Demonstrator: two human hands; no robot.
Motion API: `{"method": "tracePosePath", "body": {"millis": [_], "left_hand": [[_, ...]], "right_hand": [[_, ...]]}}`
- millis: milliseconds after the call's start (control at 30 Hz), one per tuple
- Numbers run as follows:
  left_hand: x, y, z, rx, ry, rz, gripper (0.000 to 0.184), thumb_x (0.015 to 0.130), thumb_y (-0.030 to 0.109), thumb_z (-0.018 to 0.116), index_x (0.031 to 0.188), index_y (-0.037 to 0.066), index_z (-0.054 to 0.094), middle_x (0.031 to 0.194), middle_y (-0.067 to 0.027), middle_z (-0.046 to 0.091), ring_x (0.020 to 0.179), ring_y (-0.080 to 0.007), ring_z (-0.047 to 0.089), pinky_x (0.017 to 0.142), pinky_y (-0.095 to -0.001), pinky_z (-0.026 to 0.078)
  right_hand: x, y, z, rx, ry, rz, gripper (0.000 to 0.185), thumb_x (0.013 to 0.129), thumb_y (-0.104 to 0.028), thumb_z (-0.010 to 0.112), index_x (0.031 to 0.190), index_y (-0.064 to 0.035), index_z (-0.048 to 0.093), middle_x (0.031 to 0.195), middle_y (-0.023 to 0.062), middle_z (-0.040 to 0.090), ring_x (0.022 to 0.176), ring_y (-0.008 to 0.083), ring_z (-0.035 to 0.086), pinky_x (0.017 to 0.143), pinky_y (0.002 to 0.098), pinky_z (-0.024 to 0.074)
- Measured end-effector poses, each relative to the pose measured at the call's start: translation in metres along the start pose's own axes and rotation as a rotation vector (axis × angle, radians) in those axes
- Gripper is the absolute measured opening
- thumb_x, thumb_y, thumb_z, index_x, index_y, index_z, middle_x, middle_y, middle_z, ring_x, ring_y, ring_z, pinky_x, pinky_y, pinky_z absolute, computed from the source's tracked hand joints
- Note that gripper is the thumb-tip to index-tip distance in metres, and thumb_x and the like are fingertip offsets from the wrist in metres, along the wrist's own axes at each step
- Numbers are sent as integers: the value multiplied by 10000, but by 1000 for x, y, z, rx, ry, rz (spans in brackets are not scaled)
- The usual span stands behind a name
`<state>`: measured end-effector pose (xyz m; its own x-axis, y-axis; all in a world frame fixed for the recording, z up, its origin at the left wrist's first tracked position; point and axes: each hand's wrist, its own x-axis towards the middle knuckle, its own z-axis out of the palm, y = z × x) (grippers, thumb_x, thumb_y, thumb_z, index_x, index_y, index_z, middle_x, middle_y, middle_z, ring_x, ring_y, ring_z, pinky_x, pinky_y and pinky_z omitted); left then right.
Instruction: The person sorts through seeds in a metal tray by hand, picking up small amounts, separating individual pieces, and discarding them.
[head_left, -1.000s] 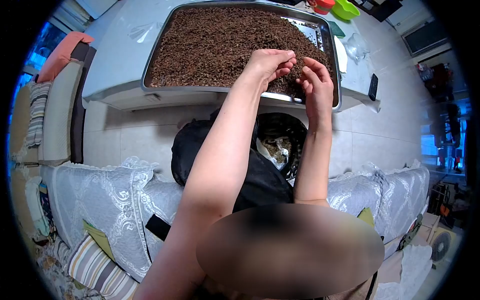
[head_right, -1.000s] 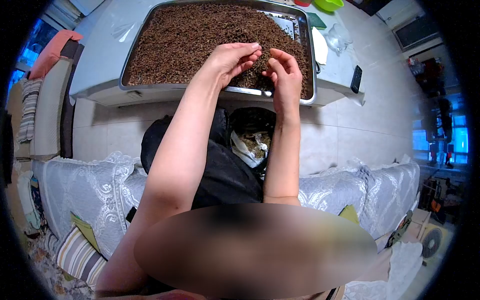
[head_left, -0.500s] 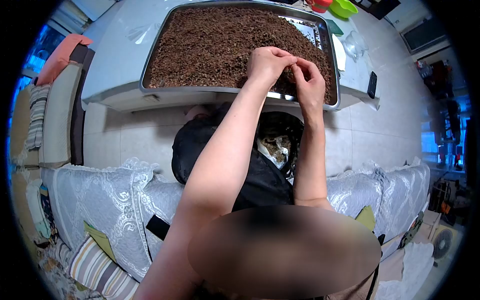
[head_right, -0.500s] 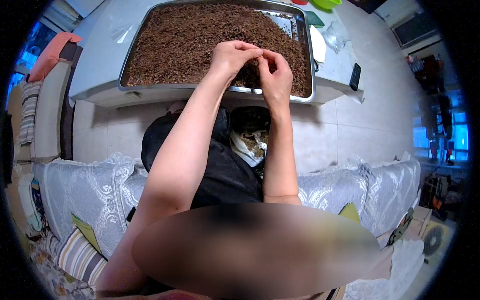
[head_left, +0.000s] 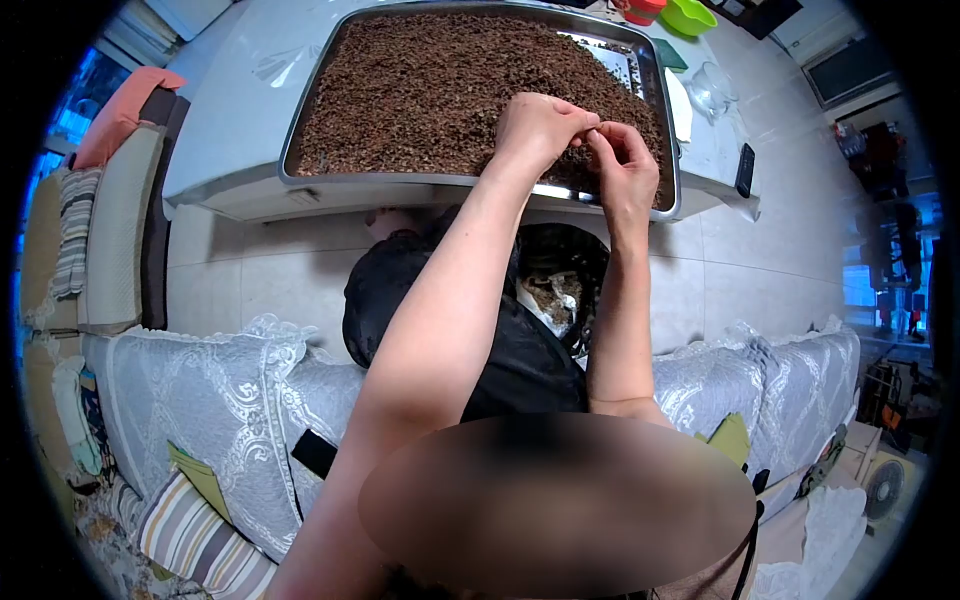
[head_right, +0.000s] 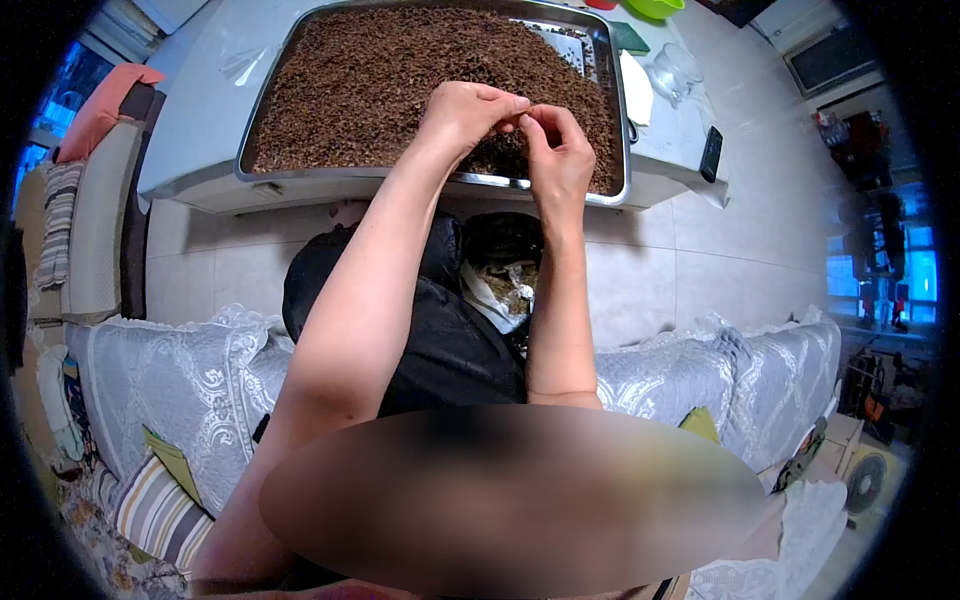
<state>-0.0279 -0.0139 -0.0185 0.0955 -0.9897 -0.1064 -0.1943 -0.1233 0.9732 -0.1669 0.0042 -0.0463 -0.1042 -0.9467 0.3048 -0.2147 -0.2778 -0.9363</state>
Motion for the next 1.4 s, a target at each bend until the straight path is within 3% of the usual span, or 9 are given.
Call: {"method": "tracePosePath", "body": {"millis": [267,467,767,867,1100,1200,1233,1333,1400], "left_hand": [[-6,10,-11,-386,-103,-133,232,941,173,648,1026,-36,704,921,-107,747,725,-83,667,618,-188,523],[4,7,-21,-426,62,-55,268,994,105,520,1146,-95,614,990,-196,722,802,-163,707,690,-247,590],[9,-2,-31,-501,283,87,213,962,71,556,1069,-106,607,879,-198,724,689,-189,719,556,-261,583],[3,5,-30,-498,265,53,205,956,95,581,1025,-93,625,839,-179,728,685,-174,718,544,-243,571],[-9,15,-29,-38,342,8,223,878,201,699,1037,46,693,820,-57,746,684,-173,700,683,-322,570],[8,-16,-20,398,639,429,347,847,237,740,1153,81,692,926,-57,748,840,-138,703,756,-282,552],[-2,-5,-21,561,692,368,362,830,223,745,1181,147,704,942,-46,743,906,-162,692,847,-297,531],[-13,19,-27,174,270,144,298,855,205,719,1130,92,721,938,-46,739,871,-161,685,857,-282,522],[-22,28,-21,-223,-98,95,237,892,183,686,1064,26,731,882,-30,726,797,-95,658,725,-228,526]], "right_hand": [[3,-7,-14,620,-110,397,124,949,-96,629,1029,-1,632,890,46,642,762,99,603,678,243,541],[3,-14,-24,823,-172,451,119,972,-107,594,1038,-10,611,971,97,675,809,120,636,712,251,557],[-3,-44,-46,457,-329,304,134,935,-69,636,1045,4,612,941,101,686,752,114,639,683,246,548],[-4,-52,-74,228,-613,237,148,926,-67,645,1052,8,621,890,88,683,752,113,639,669,243,535],[-11,-52,-64,509,-366,367,183,943,-109,642,1083,3,607,888,83,672,745,128,647,692,263,557],[-1,-26,-52,865,-251,447,174,969,-81,587,1122,2,575,932,92,644,789,141,639,741,280,579],[1,-17,-50,1028,-262,486,169,973,-71,575,1123,7,568,942,94,634,800,144,633,751,281,580],[4,-5,-45,1474,-350,570,165,979,-17,511,1135,27,540,985,113,600,829,167,594,747,278,534],[5,-2,-41,1687,-424,592,166,978,-8,495,1134,32,538,983,119,595,828,175,579,729,281,501]]}}
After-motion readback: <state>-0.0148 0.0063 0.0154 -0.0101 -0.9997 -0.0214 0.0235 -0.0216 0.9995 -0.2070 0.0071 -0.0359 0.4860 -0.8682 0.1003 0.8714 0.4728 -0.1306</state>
